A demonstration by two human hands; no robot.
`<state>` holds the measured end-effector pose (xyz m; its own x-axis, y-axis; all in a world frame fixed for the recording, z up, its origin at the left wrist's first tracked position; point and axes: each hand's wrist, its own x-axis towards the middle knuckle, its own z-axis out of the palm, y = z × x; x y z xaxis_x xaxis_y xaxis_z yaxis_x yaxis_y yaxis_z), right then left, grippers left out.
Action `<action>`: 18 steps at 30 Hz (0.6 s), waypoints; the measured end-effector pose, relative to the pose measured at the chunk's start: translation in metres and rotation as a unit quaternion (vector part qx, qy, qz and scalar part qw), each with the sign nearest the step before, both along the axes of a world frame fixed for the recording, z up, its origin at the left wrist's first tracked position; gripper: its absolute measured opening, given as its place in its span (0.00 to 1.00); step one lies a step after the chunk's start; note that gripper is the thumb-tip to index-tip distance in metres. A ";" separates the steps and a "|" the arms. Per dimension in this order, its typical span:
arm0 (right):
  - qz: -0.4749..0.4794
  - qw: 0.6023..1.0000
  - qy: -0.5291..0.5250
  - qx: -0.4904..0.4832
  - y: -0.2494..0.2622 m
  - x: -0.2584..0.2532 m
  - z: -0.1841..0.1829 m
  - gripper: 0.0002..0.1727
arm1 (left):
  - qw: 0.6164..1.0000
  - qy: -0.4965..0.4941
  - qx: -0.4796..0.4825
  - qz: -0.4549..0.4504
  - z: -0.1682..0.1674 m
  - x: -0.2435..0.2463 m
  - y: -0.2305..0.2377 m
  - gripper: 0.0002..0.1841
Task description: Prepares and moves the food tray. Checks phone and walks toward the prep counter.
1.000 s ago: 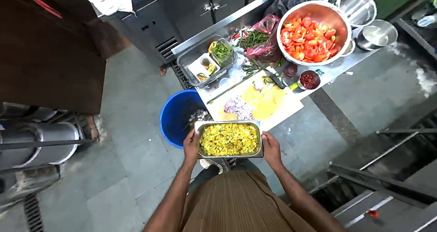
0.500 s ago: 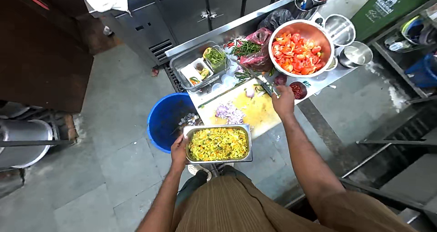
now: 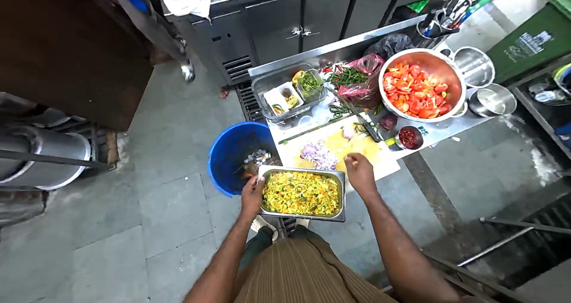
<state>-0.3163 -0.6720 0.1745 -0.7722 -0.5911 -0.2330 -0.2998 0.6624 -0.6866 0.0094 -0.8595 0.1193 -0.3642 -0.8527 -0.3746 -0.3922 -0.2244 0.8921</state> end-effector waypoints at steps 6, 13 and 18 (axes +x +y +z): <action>0.053 0.994 0.099 0.008 -0.161 -0.095 -0.017 0.28 | 0.999 -0.033 0.009 -0.013 0.007 -0.002 0.000 0.17; 0.173 0.978 0.100 0.054 -0.223 -0.143 -0.099 0.19 | 1.000 -0.011 0.022 0.005 0.002 0.000 0.002 0.15; 0.139 0.982 0.069 -0.110 -0.183 -0.149 -0.036 0.15 | 0.999 -0.035 0.019 -0.001 0.005 -0.001 -0.001 0.16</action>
<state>-0.4652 -0.8547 0.1383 -0.5897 -0.8074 0.0187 -0.5472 0.3824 -0.7445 0.0080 -0.8609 0.1239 -0.3382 -0.8360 -0.4321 -0.4539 -0.2573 0.8531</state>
